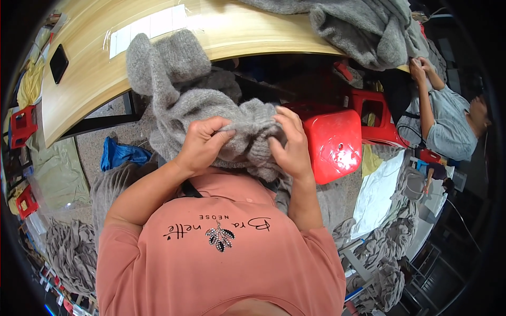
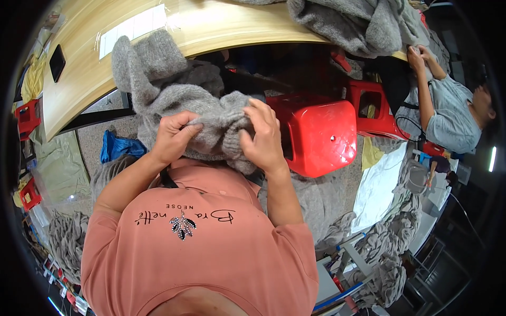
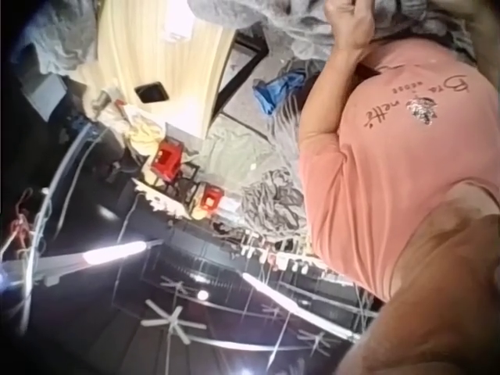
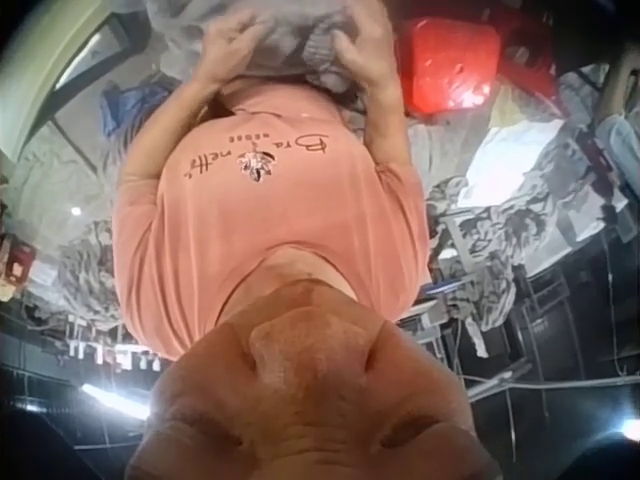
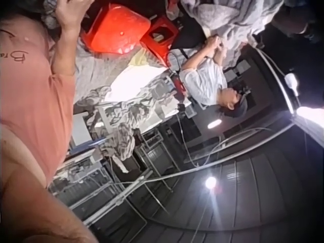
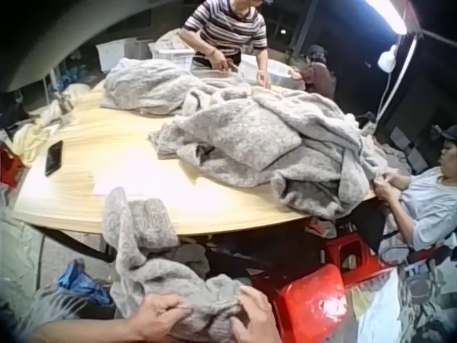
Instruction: The recorder is inspecting grey knitted garments at a factory workbench, turning them inside out to check quality.
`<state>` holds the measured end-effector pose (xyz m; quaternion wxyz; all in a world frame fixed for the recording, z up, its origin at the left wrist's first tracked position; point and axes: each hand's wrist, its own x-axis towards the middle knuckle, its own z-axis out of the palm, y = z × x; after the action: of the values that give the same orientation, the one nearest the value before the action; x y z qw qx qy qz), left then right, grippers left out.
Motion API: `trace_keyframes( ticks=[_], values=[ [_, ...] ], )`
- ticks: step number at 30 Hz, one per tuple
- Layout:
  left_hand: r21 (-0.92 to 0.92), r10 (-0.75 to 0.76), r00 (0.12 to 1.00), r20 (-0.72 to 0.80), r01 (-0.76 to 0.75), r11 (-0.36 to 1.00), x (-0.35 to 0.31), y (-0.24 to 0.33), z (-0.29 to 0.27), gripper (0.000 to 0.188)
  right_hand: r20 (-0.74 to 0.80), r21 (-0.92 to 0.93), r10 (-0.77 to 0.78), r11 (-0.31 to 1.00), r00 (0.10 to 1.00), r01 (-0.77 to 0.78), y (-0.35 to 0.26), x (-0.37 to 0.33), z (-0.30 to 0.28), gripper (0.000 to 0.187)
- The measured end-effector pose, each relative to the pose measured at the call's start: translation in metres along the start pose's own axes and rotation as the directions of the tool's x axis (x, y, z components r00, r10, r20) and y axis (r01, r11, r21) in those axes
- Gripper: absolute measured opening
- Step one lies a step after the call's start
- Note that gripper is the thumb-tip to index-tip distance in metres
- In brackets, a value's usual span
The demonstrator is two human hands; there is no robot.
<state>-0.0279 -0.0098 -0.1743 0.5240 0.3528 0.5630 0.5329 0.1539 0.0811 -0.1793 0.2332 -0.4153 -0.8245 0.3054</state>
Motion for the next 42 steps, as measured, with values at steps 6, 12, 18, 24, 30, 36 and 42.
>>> trace_keyframes(
  ticks=[6, 12, 18, 24, 30, 36, 42],
  values=[
    [0.300, 0.143, 0.987, 0.072, -0.158, 0.941, -0.002, 0.001, -0.002, 0.006, 0.149, 0.192, -0.393, 0.912, 0.907, 0.363, -0.025, 0.015, 0.012, 0.014],
    [-0.073, -0.235, 0.951, 0.202, 0.254, 0.964, 0.002, 0.000, 0.000, 0.004, -0.117, 0.305, -0.364, 0.872, 0.924, 0.383, -0.032, 0.003, 0.034, 0.009],
    [-0.371, -0.274, 0.949, 0.156, 0.314, 0.874, 0.004, 0.010, -0.010, 0.004, -0.109, 0.313, -0.191, 0.925, 0.976, 0.216, -0.015, -0.002, 0.024, 0.015],
    [-0.342, -0.261, 0.965, 0.025, 0.253, 0.905, 0.013, 0.011, -0.024, 0.003, 0.233, 0.257, 0.207, 0.929, 0.950, -0.265, 0.032, -0.038, 0.005, 0.021],
    [-0.518, -0.338, 0.941, -0.001, 0.288, 0.805, 0.019, 0.022, -0.020, 0.007, 0.204, 0.280, 0.218, 0.921, 0.954, -0.270, 0.028, -0.039, -0.007, 0.016],
    [-0.391, -0.299, 0.954, -0.009, 0.272, 0.879, 0.015, 0.041, 0.000, 0.009, -0.491, -0.145, -0.226, 0.973, 0.841, 0.177, -0.032, -0.045, -0.045, 0.022],
    [-0.135, -0.207, 0.962, 0.178, 0.232, 0.963, 0.008, 0.057, 0.020, 0.006, -0.108, 0.063, -0.634, 0.765, 0.766, 0.641, -0.058, -0.023, -0.026, 0.024]
  ],
)
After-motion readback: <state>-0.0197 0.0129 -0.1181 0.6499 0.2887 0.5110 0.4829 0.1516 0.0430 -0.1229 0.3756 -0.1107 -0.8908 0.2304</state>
